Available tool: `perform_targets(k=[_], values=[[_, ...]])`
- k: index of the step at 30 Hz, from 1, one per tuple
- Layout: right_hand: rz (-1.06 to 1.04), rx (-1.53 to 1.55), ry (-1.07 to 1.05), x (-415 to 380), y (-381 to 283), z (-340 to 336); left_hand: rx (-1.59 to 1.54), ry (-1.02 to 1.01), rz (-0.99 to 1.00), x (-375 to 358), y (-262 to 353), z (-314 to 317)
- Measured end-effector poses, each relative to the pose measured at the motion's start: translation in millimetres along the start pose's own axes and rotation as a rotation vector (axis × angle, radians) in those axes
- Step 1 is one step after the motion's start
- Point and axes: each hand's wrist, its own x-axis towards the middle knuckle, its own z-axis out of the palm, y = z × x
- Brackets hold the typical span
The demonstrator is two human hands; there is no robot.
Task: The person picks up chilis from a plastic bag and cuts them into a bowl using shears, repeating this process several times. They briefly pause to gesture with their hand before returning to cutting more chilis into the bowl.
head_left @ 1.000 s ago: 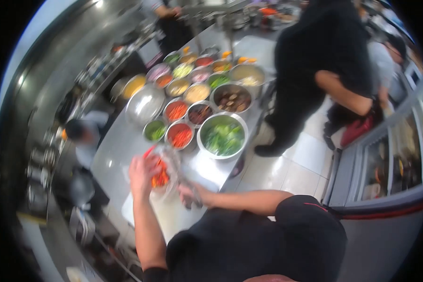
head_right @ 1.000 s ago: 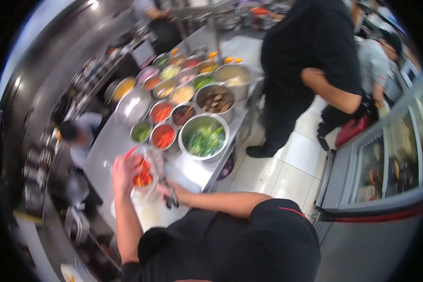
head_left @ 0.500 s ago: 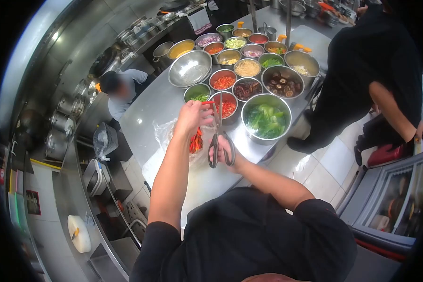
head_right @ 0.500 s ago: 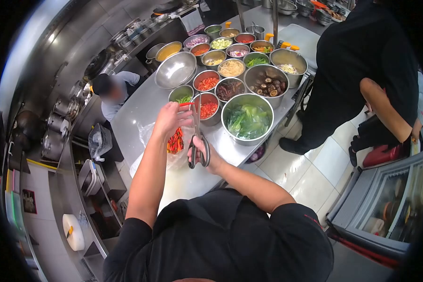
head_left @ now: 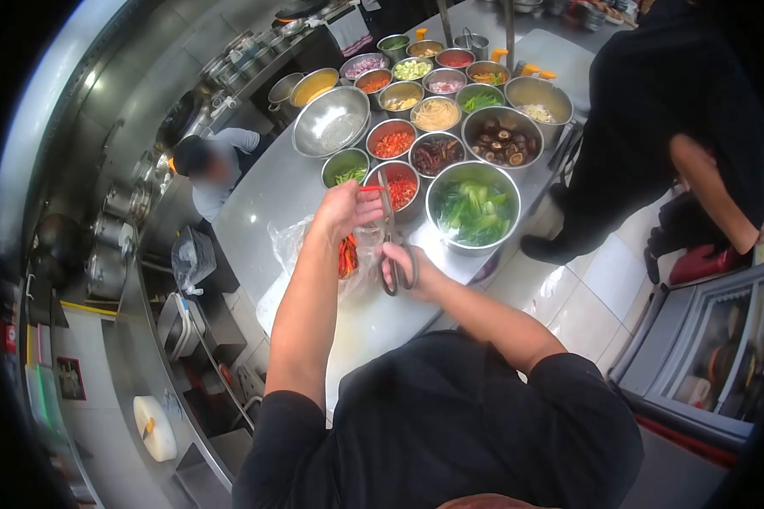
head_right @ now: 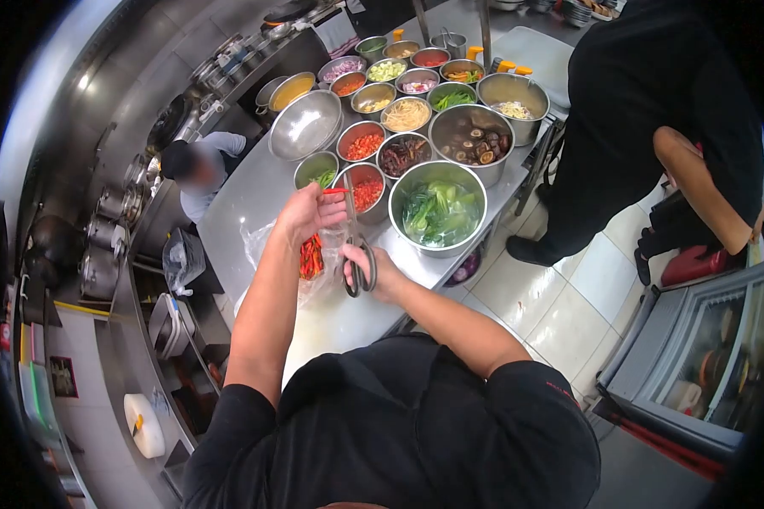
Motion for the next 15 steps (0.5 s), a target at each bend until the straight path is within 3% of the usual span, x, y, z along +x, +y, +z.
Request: perform_targets(k=[3,7,10,13,15], values=[[0.051,0.367,-0.033,-9,-14,11,0.015,-0.026,-0.04,-3,1,2],[0.008,-0.053,0.021,5,-6,-7,0.038,0.011,-0.032,11,-8,-1],[-0.053,-0.028,-0.015,1,-2,-8,0.035,0.015,-0.039,8,-5,1],[0.076,0.221,-0.039,5,-5,-11,0.053,-0.001,-0.047,7,-8,2],[0.041,-0.048,-0.008,6,-5,-19,0.072,-0.003,-0.027,6,-7,3]])
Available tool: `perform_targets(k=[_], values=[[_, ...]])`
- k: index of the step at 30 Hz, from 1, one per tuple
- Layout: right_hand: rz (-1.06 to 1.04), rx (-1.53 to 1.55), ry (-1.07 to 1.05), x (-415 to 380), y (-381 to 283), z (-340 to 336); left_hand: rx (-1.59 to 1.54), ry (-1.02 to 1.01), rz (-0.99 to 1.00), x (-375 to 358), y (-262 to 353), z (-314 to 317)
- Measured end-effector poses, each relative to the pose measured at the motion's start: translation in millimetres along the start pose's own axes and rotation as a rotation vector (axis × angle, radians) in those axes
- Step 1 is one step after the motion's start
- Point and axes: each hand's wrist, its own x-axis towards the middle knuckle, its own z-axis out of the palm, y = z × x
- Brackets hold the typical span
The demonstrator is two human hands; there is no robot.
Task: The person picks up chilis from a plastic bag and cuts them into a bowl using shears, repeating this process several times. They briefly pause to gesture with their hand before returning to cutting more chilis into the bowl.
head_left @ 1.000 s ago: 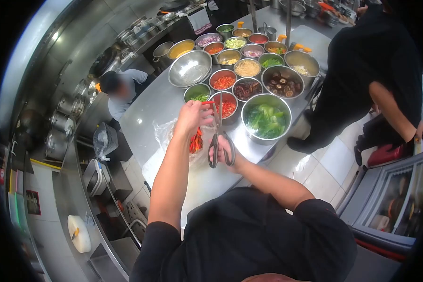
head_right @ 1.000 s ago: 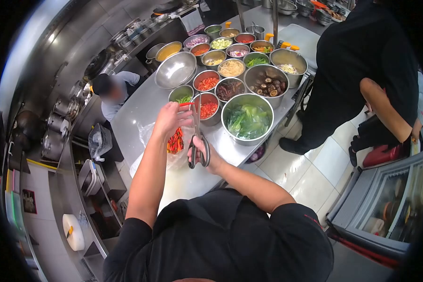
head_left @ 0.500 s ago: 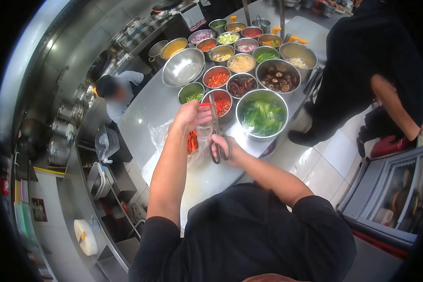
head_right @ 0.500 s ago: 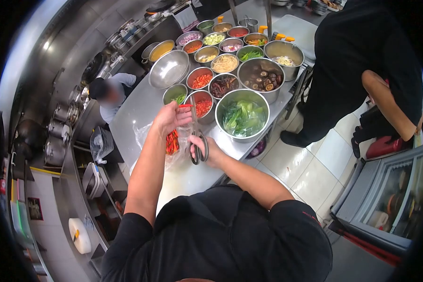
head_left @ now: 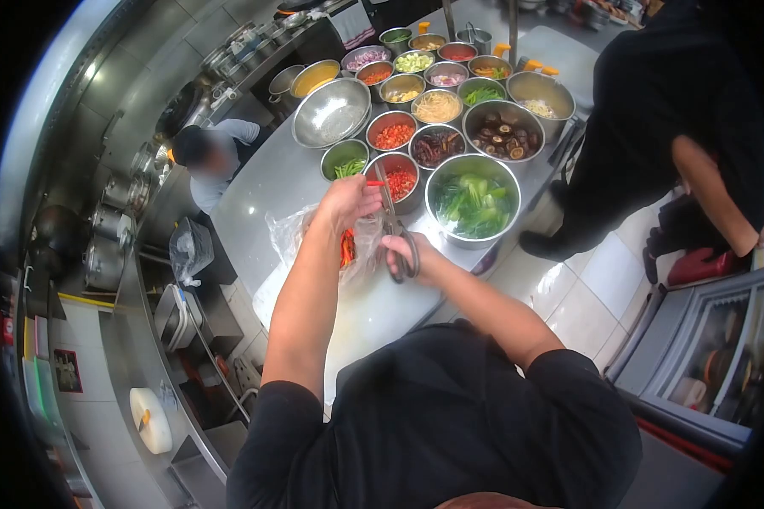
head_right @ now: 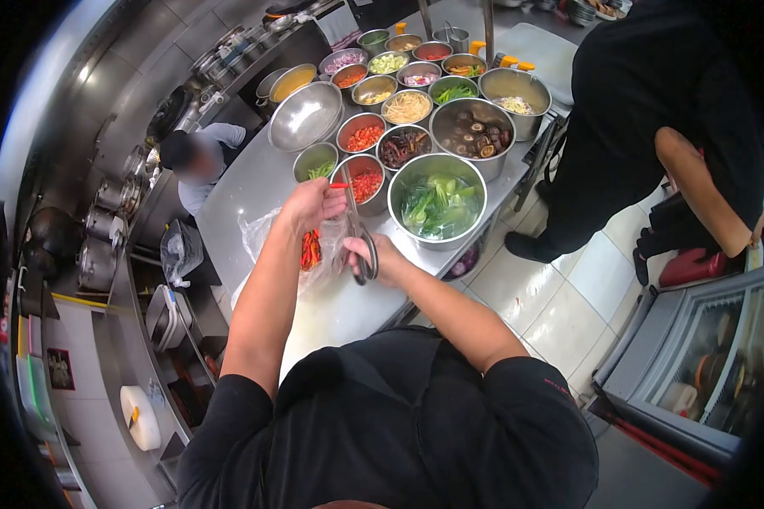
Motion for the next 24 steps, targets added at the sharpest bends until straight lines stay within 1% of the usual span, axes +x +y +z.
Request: perform_targets(k=[1,2,5,6,9,10,13,14,17,20,23,24], values=[[-0.017,-0.134,0.018,-1,-1,-1,-0.004,-0.006,-0.008,1,0,-1],[-0.023,-0.126,0.01,-2,0,0,-0.007,-0.012,-0.016,1,0,-2],[0.074,0.252,-0.061,-5,-4,6,-0.009,0.011,-0.004,6,-6,-1],[0.015,0.12,-0.016,-1,-2,3,-0.009,0.027,0.004,8,-9,-2],[0.001,-0.124,0.026,-1,-2,-3,0.009,0.031,-0.002,4,-4,-1],[-0.025,-0.014,-0.017,-3,0,0,0.017,0.023,-0.01,5,-4,-1],[0.005,0.068,-0.003,-2,-4,3,0.027,0.023,-0.01,7,-6,-1],[0.012,-0.015,0.015,1,-3,-1,0.026,0.036,0.004,8,-6,0],[-0.002,0.004,-0.024,0,-1,-3,0.048,0.029,-0.008,7,-5,0],[0.016,0.078,-0.014,0,-3,-2,0.068,0.017,-0.018,10,-7,2],[0.023,-0.153,0.065,1,-2,-7,0.091,0.01,-0.012,13,-8,1],[0.002,0.014,-0.048,1,1,-8,0.101,0.004,-0.012,14,-9,1]])
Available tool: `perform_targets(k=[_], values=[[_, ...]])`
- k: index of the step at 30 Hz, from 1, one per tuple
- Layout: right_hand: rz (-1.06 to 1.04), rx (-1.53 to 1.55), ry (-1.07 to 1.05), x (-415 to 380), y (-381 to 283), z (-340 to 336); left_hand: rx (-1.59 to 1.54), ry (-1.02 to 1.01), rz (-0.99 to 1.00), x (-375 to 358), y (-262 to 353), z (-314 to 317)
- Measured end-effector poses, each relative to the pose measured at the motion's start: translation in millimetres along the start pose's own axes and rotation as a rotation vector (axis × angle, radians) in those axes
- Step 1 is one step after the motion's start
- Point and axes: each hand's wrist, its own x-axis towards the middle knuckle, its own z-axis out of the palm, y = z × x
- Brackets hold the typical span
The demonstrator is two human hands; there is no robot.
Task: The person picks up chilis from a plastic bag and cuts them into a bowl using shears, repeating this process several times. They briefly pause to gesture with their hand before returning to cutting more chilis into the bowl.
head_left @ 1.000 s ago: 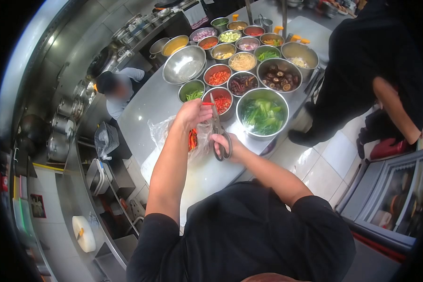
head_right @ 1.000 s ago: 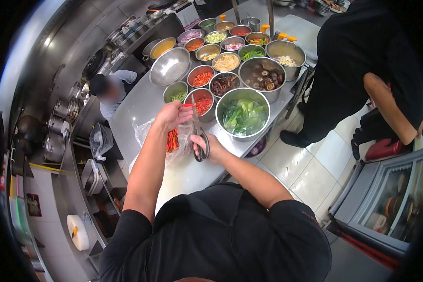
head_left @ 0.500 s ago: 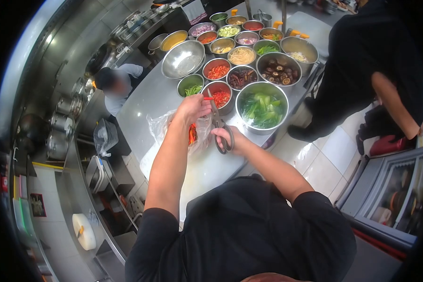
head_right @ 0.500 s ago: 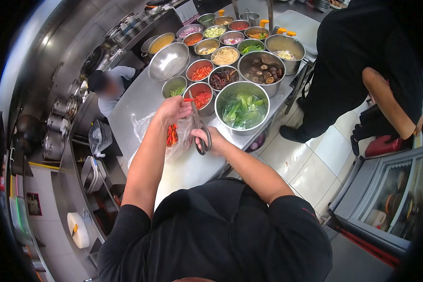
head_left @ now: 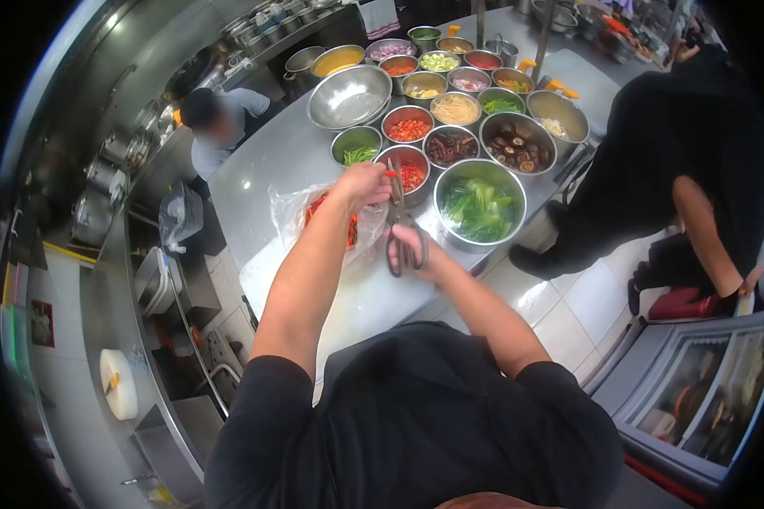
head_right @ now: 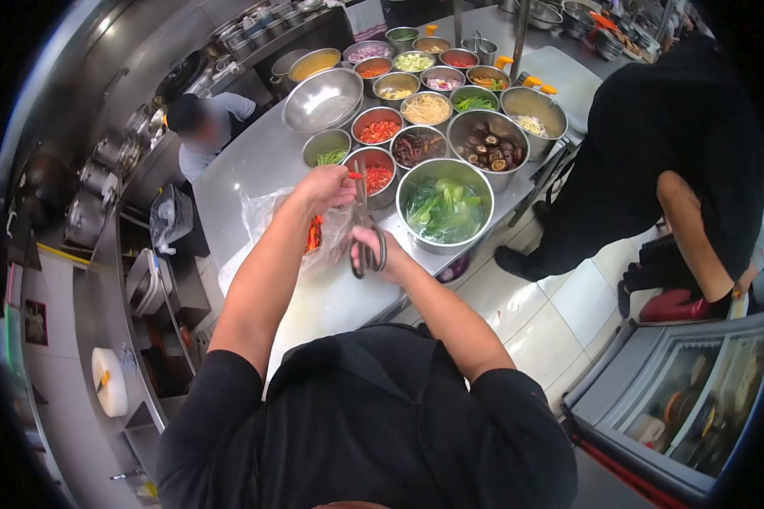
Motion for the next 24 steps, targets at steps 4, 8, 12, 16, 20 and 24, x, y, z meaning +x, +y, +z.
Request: perform_targets(k=[4,8,12,16,20,24], values=[[-0.004,-0.144,0.038,3,-3,-1,0.035,0.032,0.024,2,-2,3],[0.008,-0.035,-0.008,1,0,-2,0.049,0.02,0.021,5,-1,2],[0.072,-0.209,0.09,4,-3,-7,0.064,0.038,0.037,3,0,5],[0.044,0.133,0.067,-8,-14,17,0.072,0.023,0.026,1,1,6],[0.024,-0.143,0.096,-7,-10,5,0.115,0.025,0.03,-2,6,9],[0.069,0.018,0.071,-6,-11,9,0.114,0.039,0.037,-5,6,11]])
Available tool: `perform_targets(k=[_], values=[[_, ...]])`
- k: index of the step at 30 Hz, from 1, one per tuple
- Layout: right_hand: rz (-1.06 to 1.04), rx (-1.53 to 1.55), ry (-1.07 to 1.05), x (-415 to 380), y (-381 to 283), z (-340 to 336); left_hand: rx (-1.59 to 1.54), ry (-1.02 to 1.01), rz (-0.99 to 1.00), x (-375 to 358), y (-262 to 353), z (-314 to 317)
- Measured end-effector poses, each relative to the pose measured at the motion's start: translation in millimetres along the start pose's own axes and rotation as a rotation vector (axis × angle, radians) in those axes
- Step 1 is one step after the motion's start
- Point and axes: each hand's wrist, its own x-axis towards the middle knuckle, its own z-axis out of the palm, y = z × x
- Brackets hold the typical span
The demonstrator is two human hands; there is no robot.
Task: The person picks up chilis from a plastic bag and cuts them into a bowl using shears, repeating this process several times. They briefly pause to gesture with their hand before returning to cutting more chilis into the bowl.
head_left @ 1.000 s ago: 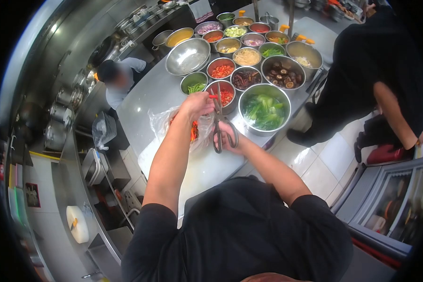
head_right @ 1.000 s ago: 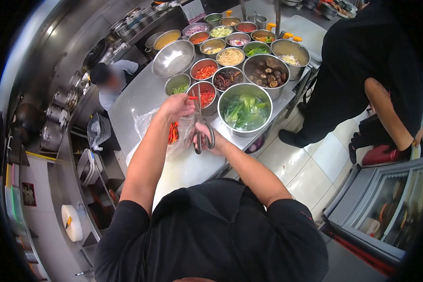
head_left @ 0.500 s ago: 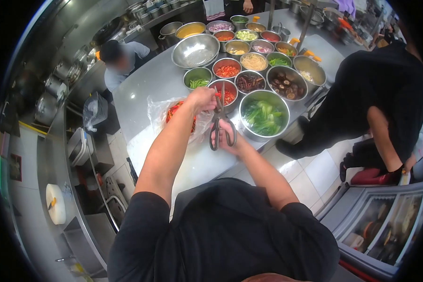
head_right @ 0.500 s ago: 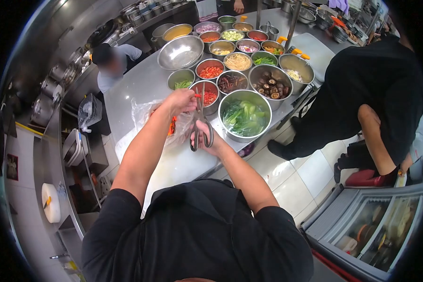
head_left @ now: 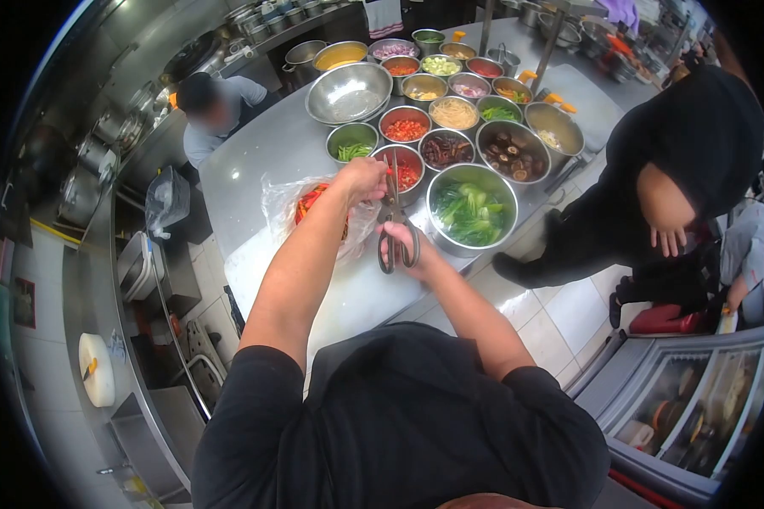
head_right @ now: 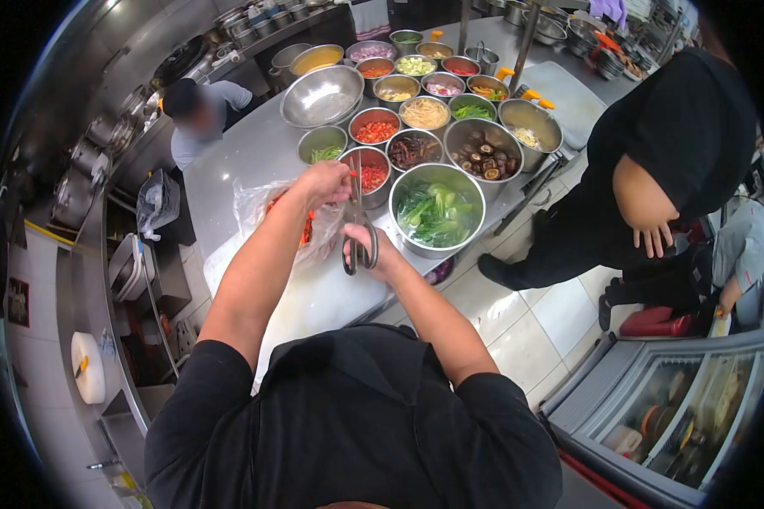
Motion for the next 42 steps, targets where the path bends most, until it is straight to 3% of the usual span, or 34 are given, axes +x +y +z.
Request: perform_targets(k=[2,6,10,13,18,21,26,29,30,32,35,38,42], values=[[-0.004,-0.286,0.015,7,2,-11,-0.002,0.005,0.0,3,-1,-1],[0.025,0.098,-0.048,-2,-2,-1,0.015,-0.024,-0.012,4,-1,-2],[-0.023,-0.309,0.027,6,4,-15,-0.015,-0.035,0.0,7,-3,-3],[0.01,0.105,-0.011,1,1,-3,-0.004,-0.035,-0.005,9,-5,-2],[-0.023,-0.316,0.028,0,-2,-11,-0.02,-0.035,0.012,8,-4,-2],[0.022,0.112,-0.025,-9,-8,3,-0.021,-0.067,-0.014,10,-5,-2],[-0.094,-0.312,0.008,5,4,-15,-0.091,-0.035,0.003,7,-3,0],[0.003,0.064,-0.016,0,1,-6,-0.079,-0.09,0.0,11,-14,-2],[-0.002,0.023,0.015,2,1,-5,-0.063,-0.125,0.014,17,-13,-6],[-0.001,-0.355,0.143,12,3,-8,-0.08,-0.088,0.081,14,-12,-2],[-0.098,-0.228,0.056,11,10,-14,-0.109,-0.139,0.046,19,-12,-8],[-0.064,-0.047,-0.039,2,-1,-5,-0.137,-0.052,0.002,12,-5,-1],[-0.201,-0.328,0.028,-9,-5,-4,-0.047,-0.062,0.003,12,-4,-4]])
